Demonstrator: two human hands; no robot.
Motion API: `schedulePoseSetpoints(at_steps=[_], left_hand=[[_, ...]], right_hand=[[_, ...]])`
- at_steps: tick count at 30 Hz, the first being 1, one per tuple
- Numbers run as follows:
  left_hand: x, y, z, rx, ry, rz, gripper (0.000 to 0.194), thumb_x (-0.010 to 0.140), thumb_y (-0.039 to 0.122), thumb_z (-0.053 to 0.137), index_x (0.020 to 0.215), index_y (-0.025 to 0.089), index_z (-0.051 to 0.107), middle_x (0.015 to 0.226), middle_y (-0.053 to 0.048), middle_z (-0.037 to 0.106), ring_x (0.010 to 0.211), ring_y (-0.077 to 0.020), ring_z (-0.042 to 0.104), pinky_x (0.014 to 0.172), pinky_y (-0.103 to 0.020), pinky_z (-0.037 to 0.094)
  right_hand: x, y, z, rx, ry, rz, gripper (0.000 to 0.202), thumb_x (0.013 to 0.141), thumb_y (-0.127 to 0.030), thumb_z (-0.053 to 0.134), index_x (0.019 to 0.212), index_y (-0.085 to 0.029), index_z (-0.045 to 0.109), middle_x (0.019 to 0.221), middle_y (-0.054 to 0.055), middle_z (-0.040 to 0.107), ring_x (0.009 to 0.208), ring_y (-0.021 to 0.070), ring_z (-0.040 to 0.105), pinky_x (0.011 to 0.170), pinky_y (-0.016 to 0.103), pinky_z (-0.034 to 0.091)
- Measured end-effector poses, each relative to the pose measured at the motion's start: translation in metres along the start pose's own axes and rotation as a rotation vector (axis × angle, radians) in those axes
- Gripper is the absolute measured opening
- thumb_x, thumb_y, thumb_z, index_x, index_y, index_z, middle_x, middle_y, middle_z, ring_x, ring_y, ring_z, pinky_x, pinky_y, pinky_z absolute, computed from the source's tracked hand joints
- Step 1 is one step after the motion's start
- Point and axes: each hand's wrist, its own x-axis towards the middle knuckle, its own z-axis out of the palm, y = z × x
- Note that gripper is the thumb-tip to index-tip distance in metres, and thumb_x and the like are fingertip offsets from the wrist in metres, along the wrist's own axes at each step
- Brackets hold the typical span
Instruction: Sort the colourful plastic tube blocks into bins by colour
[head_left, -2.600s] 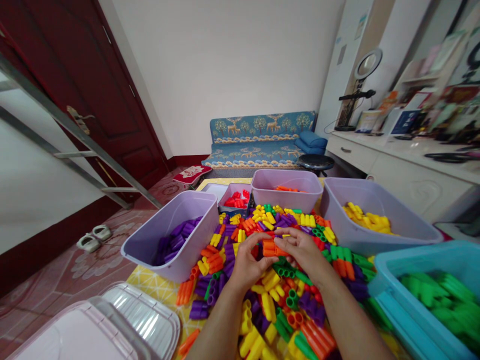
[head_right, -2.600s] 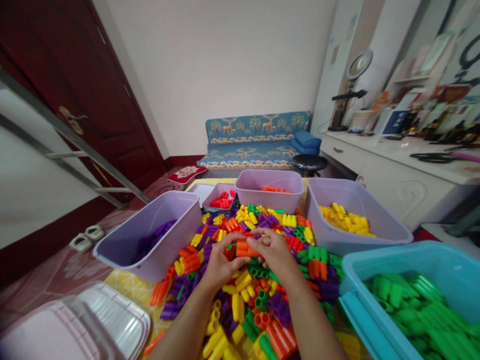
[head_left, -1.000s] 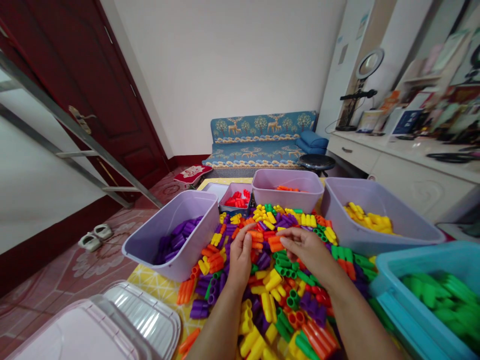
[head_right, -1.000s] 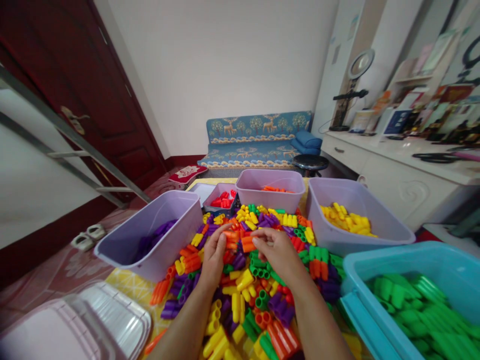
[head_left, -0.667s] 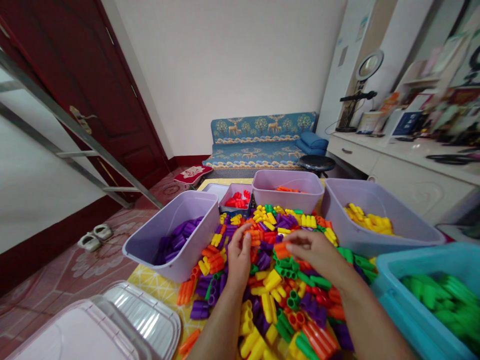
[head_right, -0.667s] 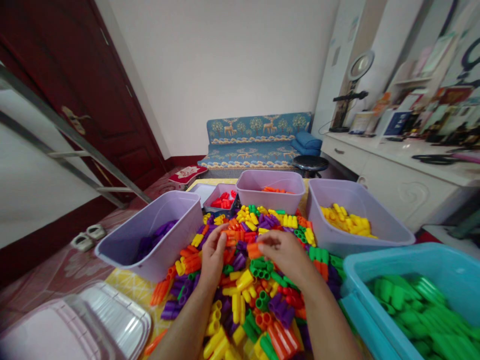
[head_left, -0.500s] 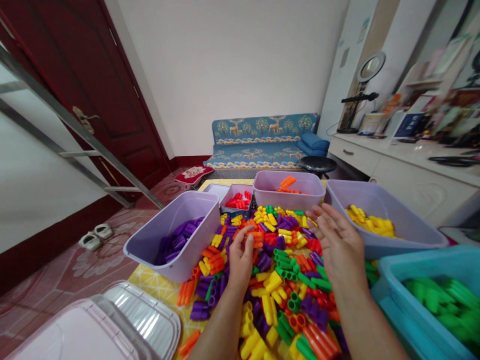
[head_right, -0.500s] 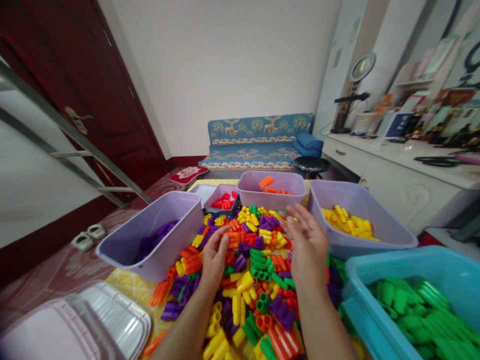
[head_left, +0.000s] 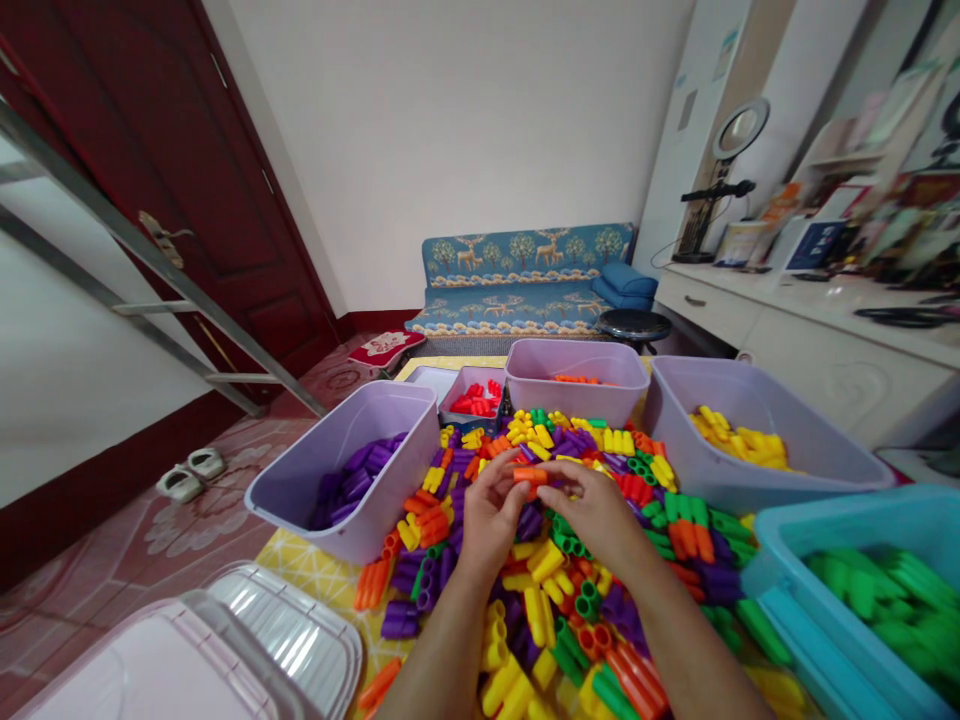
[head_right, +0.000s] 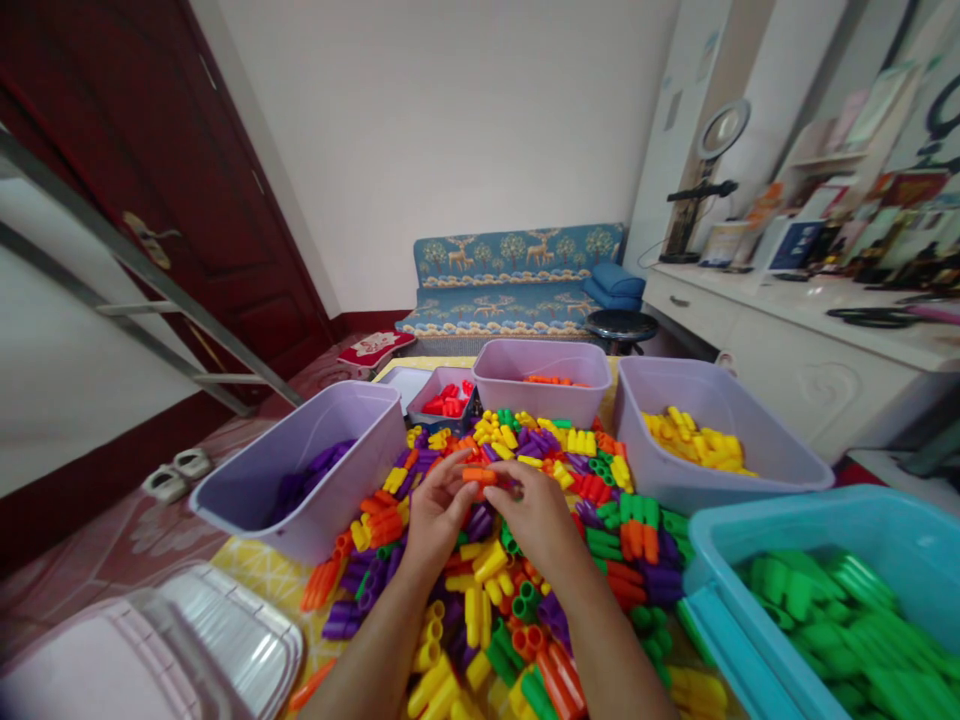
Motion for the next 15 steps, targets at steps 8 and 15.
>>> schedulePoseSetpoints(at_steps=[8,15], left_hand=[[-0.001,0.01,-0.005,0.356,0.006,0.062,0.024,0.084,0.032,0.058,0.096,0.016,0.071,0.094,-0.007,0.072,0.086,-0.019,0.066,0.079,-0.029,0.05],[0.003,0.005,-0.009,0.568,0.116,0.101,0.028,0.09,0.033,0.048,0.099,0.017,0.069,0.099,-0.007,0.07,0.096,-0.0198,0.063,0.086,-0.031,0.047]], right_hand=[[0.001,0.003,-0.002,-0.041,0.026,0.03,0.023,0.077,-0.033,0.059,0.093,-0.018,0.067,0.084,0.004,0.069,0.073,0.0191,0.064,0.067,0.031,0.052],[-0.002,0.004,-0.031,0.009,-0.1,0.107,0.017,0.074,-0.032,0.062,0.081,-0.017,0.066,0.067,0.0,0.064,0.058,0.0144,0.059,0.052,0.024,0.048]])
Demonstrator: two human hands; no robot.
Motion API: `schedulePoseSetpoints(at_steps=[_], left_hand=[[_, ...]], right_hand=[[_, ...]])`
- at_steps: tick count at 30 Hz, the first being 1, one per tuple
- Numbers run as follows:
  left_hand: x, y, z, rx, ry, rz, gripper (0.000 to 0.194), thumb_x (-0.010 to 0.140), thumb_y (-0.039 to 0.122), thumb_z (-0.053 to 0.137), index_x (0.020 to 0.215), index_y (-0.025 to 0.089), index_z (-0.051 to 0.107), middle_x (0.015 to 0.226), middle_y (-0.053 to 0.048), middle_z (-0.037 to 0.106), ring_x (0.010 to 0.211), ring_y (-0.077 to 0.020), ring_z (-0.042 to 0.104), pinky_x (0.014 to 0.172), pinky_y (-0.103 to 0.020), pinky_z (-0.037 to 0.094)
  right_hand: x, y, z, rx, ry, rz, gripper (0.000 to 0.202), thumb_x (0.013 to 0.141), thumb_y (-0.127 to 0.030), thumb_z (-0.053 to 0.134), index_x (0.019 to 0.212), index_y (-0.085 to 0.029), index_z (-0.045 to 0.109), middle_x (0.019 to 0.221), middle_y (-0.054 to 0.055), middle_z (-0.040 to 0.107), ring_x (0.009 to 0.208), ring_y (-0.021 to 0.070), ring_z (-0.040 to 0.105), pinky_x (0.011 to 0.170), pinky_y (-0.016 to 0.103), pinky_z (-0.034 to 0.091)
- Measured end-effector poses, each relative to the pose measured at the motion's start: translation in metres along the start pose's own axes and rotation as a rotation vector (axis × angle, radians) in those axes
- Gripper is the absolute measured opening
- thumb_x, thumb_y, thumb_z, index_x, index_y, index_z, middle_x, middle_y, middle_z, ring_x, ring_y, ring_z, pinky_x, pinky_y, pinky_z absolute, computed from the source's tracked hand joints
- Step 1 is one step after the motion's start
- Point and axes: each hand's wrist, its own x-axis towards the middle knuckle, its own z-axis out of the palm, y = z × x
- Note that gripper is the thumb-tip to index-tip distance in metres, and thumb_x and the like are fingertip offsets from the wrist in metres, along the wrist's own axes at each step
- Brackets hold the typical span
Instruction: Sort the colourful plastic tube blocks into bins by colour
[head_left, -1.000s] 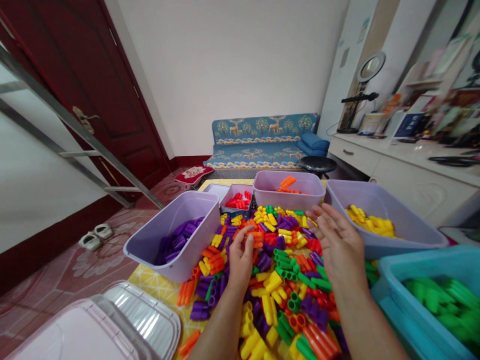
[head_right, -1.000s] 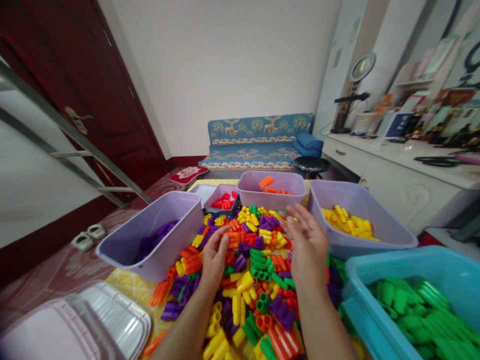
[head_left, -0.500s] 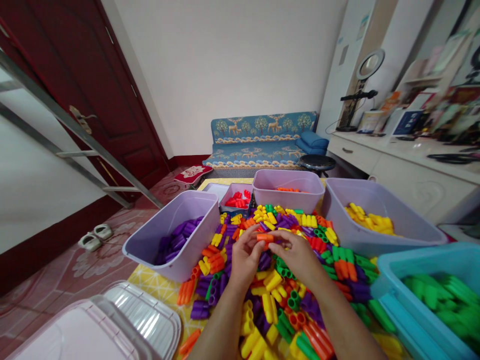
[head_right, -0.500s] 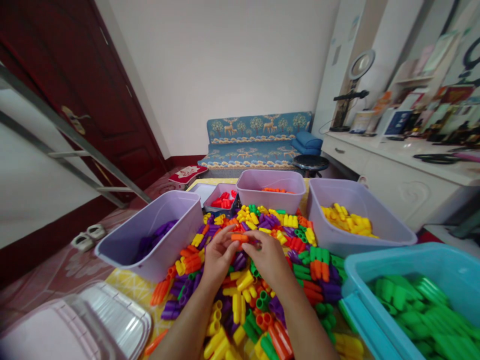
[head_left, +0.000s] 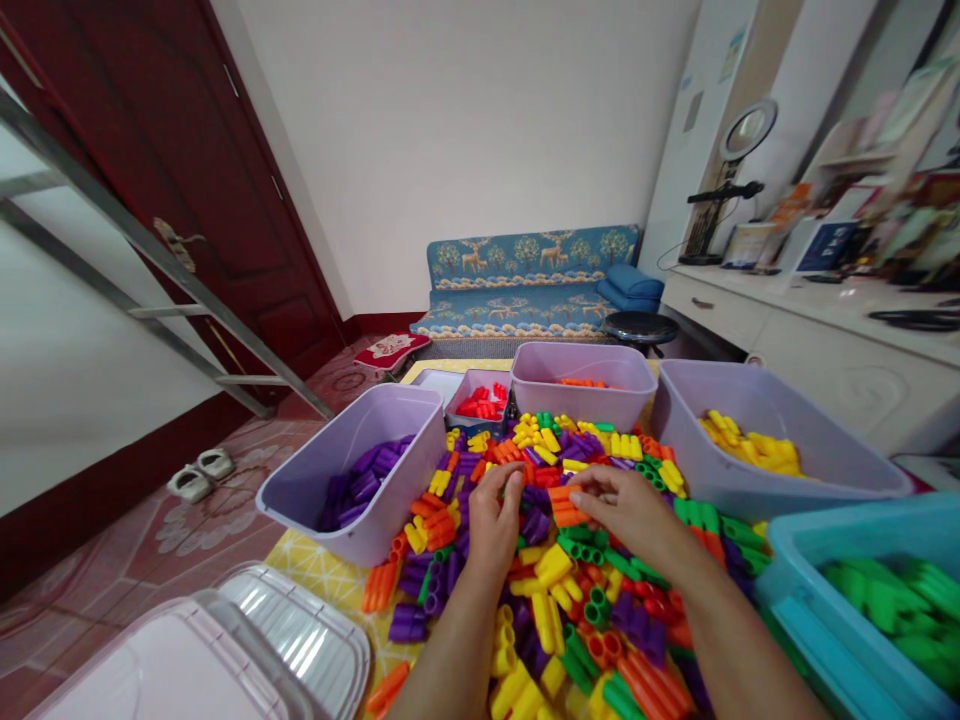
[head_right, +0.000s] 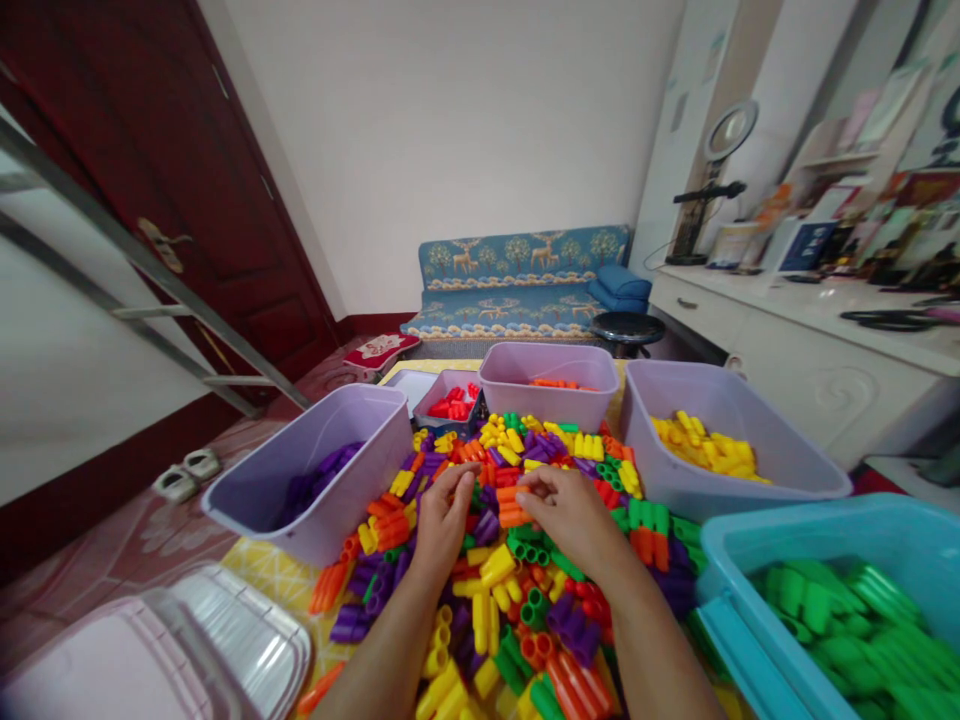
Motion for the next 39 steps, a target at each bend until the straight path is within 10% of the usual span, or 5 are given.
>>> schedulePoseSetpoints(at_steps=[4,9,19,26,39], left_hand=[[0.0,-0.003,0.002,0.065,0.001,0.002,0.029,0.091,0.033,0.045,0.098,0.017,0.068,0.098,-0.007,0.069,0.094,-0.0194,0.062,0.084,-0.031,0.046],[0.0,-0.003,0.001,0.144,0.01,0.091,0.027,0.091,0.03,0.044,0.097,0.018,0.067,0.098,-0.008,0.067,0.095,-0.0198,0.061,0.086,-0.033,0.046],[-0.006,-0.006,0.004,0.606,-0.026,0.122,0.049,0.083,0.046,0.053,0.122,0.017,0.057,0.121,-0.018,0.058,0.117,-0.0347,0.048,0.098,-0.052,0.034],[-0.009,0.003,0.003,0.452,-0.294,0.155,0.061,0.077,0.053,0.059,0.13,0.025,0.05,0.126,-0.012,0.057,0.117,-0.033,0.049,0.099,-0.051,0.036],[-0.008,0.008,0.01,-0.164,-0.215,-0.011,0.072,0.073,0.025,0.069,0.138,0.022,0.038,0.141,-0.01,0.044,0.13,-0.0273,0.041,0.109,-0.042,0.032]], right_hand=[[0.01,-0.01,-0.016,0.129,0.171,0.051,0.02,0.068,-0.036,0.069,0.076,-0.017,0.067,0.066,0.002,0.066,0.058,0.0155,0.061,0.053,0.025,0.051],[0.026,-0.018,-0.017,0.554,0.522,-0.136,0.048,0.074,-0.046,0.066,0.115,-0.023,0.057,0.12,0.007,0.062,0.103,0.0209,0.063,0.086,0.035,0.053],[0.021,0.054,0.001,-0.464,0.313,0.044,0.064,0.074,-0.059,0.058,0.122,-0.017,0.056,0.126,0.016,0.058,0.122,0.0337,0.048,0.103,0.052,0.033],[0.018,0.044,0.022,-0.276,0.177,-0.017,0.058,0.078,-0.056,0.055,0.126,-0.023,0.053,0.128,0.01,0.057,0.121,0.0282,0.05,0.104,0.047,0.034],[0.008,0.02,0.016,0.284,0.002,0.044,0.062,0.077,-0.048,0.063,0.133,-0.026,0.047,0.13,0.008,0.056,0.12,0.0234,0.051,0.102,0.042,0.039]])
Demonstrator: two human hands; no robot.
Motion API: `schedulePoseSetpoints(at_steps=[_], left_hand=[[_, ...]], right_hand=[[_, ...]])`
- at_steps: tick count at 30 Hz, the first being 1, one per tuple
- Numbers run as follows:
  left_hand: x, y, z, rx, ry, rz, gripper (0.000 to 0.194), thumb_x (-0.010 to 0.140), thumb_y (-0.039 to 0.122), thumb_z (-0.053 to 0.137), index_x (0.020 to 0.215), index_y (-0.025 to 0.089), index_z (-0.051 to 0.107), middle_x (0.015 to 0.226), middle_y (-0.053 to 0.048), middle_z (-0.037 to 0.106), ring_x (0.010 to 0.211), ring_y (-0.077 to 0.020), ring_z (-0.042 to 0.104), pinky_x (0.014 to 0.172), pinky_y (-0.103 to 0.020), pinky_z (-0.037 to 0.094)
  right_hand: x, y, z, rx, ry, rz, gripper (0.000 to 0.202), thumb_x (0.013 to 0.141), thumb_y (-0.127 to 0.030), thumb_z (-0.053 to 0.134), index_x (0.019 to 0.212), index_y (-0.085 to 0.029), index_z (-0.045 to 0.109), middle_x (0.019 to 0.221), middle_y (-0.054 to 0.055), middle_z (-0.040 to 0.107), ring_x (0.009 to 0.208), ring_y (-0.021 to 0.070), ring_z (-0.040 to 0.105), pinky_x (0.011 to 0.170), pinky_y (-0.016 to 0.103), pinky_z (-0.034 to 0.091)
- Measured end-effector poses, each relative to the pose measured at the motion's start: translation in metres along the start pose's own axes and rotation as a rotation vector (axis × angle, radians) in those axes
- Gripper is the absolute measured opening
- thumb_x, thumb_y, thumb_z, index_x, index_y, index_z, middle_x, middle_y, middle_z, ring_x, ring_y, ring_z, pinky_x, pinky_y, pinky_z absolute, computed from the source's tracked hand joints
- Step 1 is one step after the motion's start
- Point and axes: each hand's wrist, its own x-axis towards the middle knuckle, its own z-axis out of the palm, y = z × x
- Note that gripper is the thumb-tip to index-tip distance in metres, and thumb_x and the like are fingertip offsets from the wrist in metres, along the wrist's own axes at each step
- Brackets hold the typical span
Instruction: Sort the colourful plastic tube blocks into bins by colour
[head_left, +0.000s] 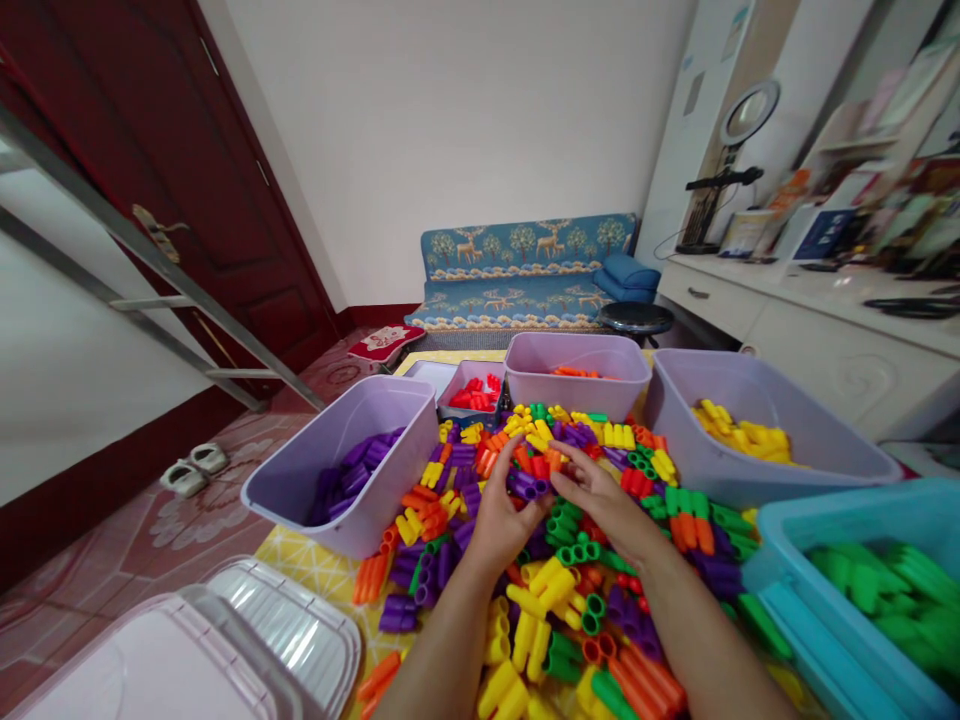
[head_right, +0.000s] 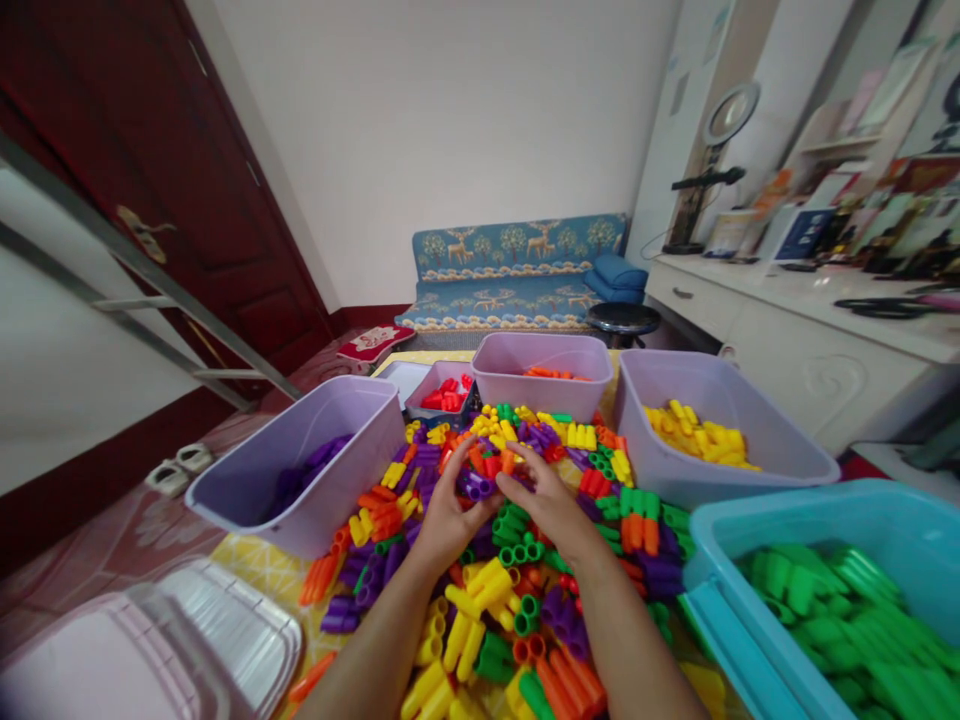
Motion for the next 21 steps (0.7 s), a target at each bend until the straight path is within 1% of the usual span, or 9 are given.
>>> schedulePoseSetpoints(at_steps=[2,3,6,8,11,16,19,21], left_hand=[[0.001,0.003,0.0,-0.059,0.01,-0.006,0.062,0.074,0.021,0.067,0.133,0.022,0.046,0.134,-0.009,0.053,0.123,-0.0266,0.049,0.105,-0.041,0.037],[0.001,0.003,0.0,-0.073,0.017,-0.004,0.057,0.074,0.02,0.066,0.129,0.021,0.05,0.13,-0.009,0.056,0.12,-0.0263,0.051,0.104,-0.041,0.038],[0.002,0.003,-0.001,-0.057,0.075,0.011,0.046,0.074,0.019,0.066,0.12,0.02,0.059,0.125,-0.009,0.06,0.12,-0.0254,0.051,0.106,-0.042,0.035],[0.003,0.003,-0.001,-0.023,0.114,-0.006,0.04,0.075,0.022,0.066,0.115,0.019,0.062,0.119,-0.008,0.063,0.115,-0.0247,0.054,0.104,-0.041,0.037],[0.002,0.002,-0.002,0.017,0.144,-0.04,0.035,0.075,0.028,0.066,0.108,0.018,0.065,0.108,-0.007,0.067,0.104,-0.0231,0.06,0.096,-0.038,0.043],[0.0,0.0,-0.001,-0.051,0.166,-0.051,0.035,0.074,0.034,0.067,0.105,0.018,0.067,0.092,-0.005,0.069,0.094,-0.0222,0.062,0.087,-0.035,0.048],[-0.001,0.002,-0.002,-0.023,0.146,-0.045,0.033,0.075,0.032,0.066,0.105,0.018,0.067,0.093,-0.005,0.068,0.092,-0.021,0.062,0.088,-0.035,0.047],[-0.001,0.005,-0.002,0.011,0.123,-0.016,0.03,0.076,0.028,0.066,0.104,0.018,0.067,0.096,-0.005,0.068,0.092,-0.0203,0.061,0.089,-0.035,0.046]], right_hand=[[-0.003,-0.009,0.002,-0.018,-0.022,-0.043,0.062,0.076,-0.045,0.065,0.132,-0.027,0.048,0.132,0.006,0.055,0.122,0.0236,0.05,0.103,0.042,0.039],[-0.005,-0.013,0.003,-0.047,-0.03,-0.071,0.061,0.075,-0.043,0.067,0.131,-0.027,0.05,0.132,0.006,0.055,0.122,0.0238,0.05,0.103,0.042,0.039],[-0.007,-0.022,0.006,-0.158,-0.034,-0.123,0.057,0.071,-0.037,0.07,0.125,-0.027,0.055,0.129,0.005,0.058,0.118,0.0242,0.053,0.103,0.042,0.039],[-0.007,-0.024,0.007,-0.22,-0.01,-0.147,0.052,0.072,-0.034,0.068,0.122,-0.026,0.058,0.126,0.005,0.06,0.116,0.024,0.055,0.103,0.043,0.039],[-0.004,-0.022,0.004,-0.291,0.014,-0.198,0.046,0.073,-0.029,0.066,0.118,-0.025,0.061,0.124,0.005,0.061,0.116,0.0239,0.055,0.102,0.042,0.039],[0.0,-0.018,0.0,-0.311,0.015,-0.203,0.042,0.072,-0.027,0.064,0.114,-0.021,0.063,0.116,0.006,0.065,0.107,0.0254,0.059,0.097,0.044,0.043],[-0.002,-0.021,0.001,-0.347,0.017,-0.218,0.043,0.07,-0.023,0.063,0.113,-0.022,0.063,0.115,0.005,0.065,0.107,0.0253,0.059,0.097,0.043,0.043],[-0.004,-0.023,0.003,-0.362,0.015,-0.227,0.044,0.069,-0.019,0.061,0.113,-0.022,0.063,0.115,0.005,0.065,0.106,0.0245,0.059,0.096,0.042,0.044]])
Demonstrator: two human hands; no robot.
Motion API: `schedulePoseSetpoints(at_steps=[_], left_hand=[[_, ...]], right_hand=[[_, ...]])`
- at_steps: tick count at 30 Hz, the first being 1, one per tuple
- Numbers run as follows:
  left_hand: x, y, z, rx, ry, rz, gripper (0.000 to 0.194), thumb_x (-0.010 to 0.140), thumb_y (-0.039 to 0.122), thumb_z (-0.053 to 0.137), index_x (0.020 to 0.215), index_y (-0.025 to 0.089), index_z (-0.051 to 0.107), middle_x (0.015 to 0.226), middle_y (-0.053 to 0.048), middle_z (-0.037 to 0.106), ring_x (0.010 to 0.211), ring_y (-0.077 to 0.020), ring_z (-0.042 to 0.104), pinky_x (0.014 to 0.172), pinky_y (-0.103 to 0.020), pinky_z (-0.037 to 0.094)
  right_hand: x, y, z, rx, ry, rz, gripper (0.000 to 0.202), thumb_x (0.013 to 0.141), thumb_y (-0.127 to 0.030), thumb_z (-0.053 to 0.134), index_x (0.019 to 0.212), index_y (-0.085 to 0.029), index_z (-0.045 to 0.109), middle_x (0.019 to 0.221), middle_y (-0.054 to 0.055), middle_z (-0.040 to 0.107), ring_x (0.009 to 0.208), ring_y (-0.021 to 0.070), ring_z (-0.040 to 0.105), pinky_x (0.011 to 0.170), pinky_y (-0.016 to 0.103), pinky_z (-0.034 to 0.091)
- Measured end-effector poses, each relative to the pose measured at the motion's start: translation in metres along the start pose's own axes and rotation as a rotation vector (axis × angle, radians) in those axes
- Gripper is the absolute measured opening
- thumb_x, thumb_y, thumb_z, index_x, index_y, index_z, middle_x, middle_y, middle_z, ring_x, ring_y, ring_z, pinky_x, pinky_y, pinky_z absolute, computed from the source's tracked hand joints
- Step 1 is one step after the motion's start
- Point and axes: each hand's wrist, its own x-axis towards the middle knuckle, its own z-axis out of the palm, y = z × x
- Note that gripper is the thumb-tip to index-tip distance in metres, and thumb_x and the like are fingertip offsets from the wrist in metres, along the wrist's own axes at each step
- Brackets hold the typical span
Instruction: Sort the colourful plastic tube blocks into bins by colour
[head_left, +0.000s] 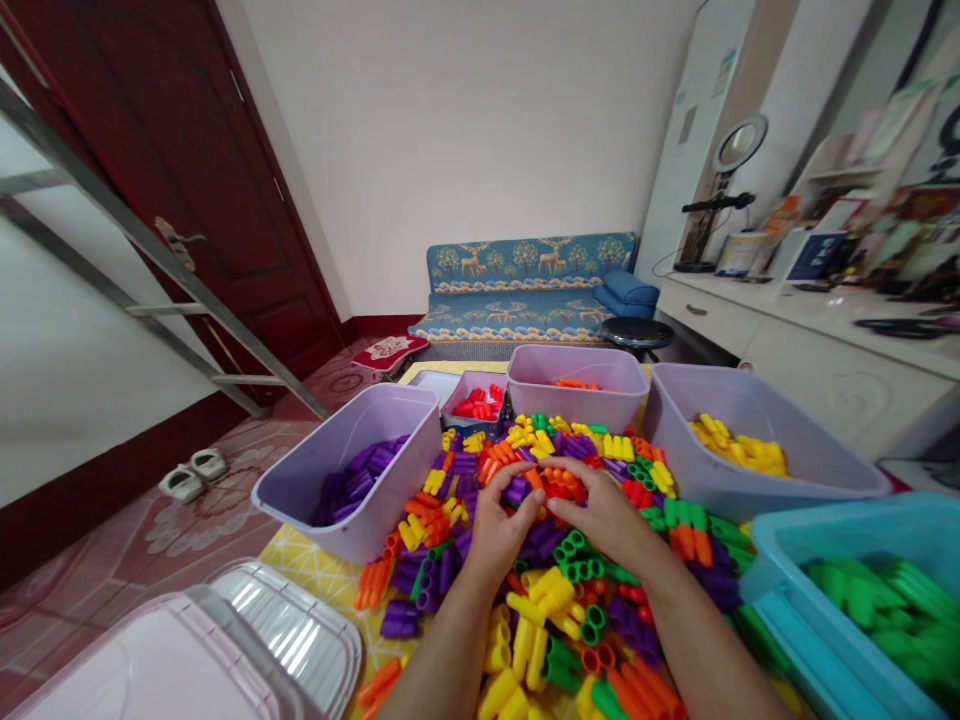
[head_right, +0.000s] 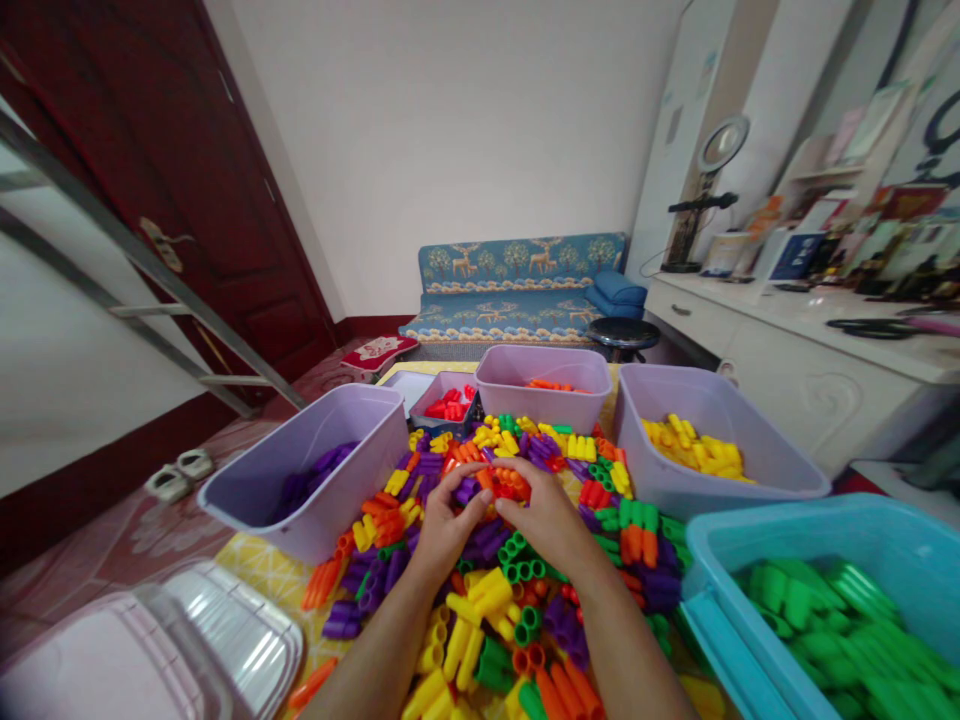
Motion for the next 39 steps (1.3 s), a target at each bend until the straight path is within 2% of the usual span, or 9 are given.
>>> schedulePoseSetpoints(at_steps=[4,8,13,15,21,25,32,39], left_hand=[[0.001,0.004,0.0,0.012,-0.035,0.127,0.02,0.074,0.023,0.068,0.093,0.018,0.069,0.104,-0.008,0.065,0.102,-0.0222,0.059,0.095,-0.037,0.043],[0.001,0.006,0.0,0.05,-0.041,0.15,0.015,0.077,0.024,0.066,0.091,0.02,0.07,0.115,-0.009,0.062,0.111,-0.0237,0.055,0.099,-0.039,0.04],[-0.001,0.003,0.002,0.013,-0.11,0.153,0.038,0.073,0.026,0.07,0.11,0.021,0.064,0.117,-0.008,0.062,0.109,-0.023,0.057,0.096,-0.038,0.044],[-0.001,0.0,0.003,0.032,-0.118,0.136,0.047,0.069,0.025,0.073,0.114,0.022,0.062,0.118,-0.008,0.062,0.109,-0.0233,0.057,0.096,-0.038,0.044],[-0.003,-0.008,0.004,0.026,-0.101,0.087,0.049,0.07,0.018,0.07,0.118,0.021,0.059,0.113,-0.007,0.065,0.099,-0.0205,0.061,0.091,-0.035,0.046],[-0.003,-0.007,0.003,0.016,-0.106,0.077,0.045,0.071,0.019,0.07,0.114,0.019,0.059,0.111,-0.007,0.065,0.098,-0.0204,0.061,0.089,-0.034,0.047],[-0.002,-0.006,0.002,0.037,-0.077,0.056,0.043,0.068,0.013,0.069,0.11,0.018,0.058,0.098,-0.005,0.067,0.09,-0.0191,0.061,0.085,-0.032,0.047],[-0.003,-0.007,0.003,0.001,-0.073,0.048,0.045,0.068,0.019,0.073,0.111,0.019,0.059,0.101,-0.007,0.068,0.09,-0.02,0.062,0.083,-0.031,0.047]], right_hand=[[0.0,-0.001,0.002,0.013,0.07,0.045,0.041,0.069,-0.018,0.06,0.11,-0.021,0.062,0.111,0.006,0.066,0.101,0.0229,0.061,0.092,0.039,0.046],[0.003,0.005,0.003,0.137,0.144,0.135,0.045,0.072,-0.025,0.061,0.116,-0.019,0.056,0.106,0.007,0.067,0.091,0.022,0.065,0.08,0.037,0.052],[0.003,0.006,0.001,0.149,0.2,0.109,0.041,0.07,-0.029,0.066,0.11,-0.019,0.06,0.111,0.007,0.066,0.103,0.0239,0.062,0.091,0.039,0.048],[0.003,0.004,0.002,0.139,0.21,0.116,0.041,0.07,-0.032,0.067,0.108,-0.019,0.061,0.11,0.008,0.066,0.102,0.0251,0.062,0.091,0.04,0.048],[0.003,0.006,0.005,0.173,0.184,0.132,0.04,0.072,-0.042,0.067,0.104,-0.018,0.062,0.1,0.008,0.068,0.091,0.025,0.064,0.081,0.039,0.052],[0.003,0.008,0.006,0.256,0.107,0.179,0.042,0.074,-0.046,0.065,0.104,-0.016,0.062,0.094,0.008,0.069,0.085,0.0234,0.066,0.075,0.036,0.053],[0.003,0.009,0.007,0.221,0.039,0.124,0.031,0.074,-0.041,0.066,0.091,-0.016,0.066,0.093,0.008,0.071,0.085,0.0227,0.066,0.076,0.034,0.052],[0.002,0.008,0.006,0.275,0.035,0.153,0.03,0.074,-0.038,0.065,0.093,-0.015,0.066,0.086,0.007,0.072,0.08,0.0213,0.067,0.069,0.031,0.052]])
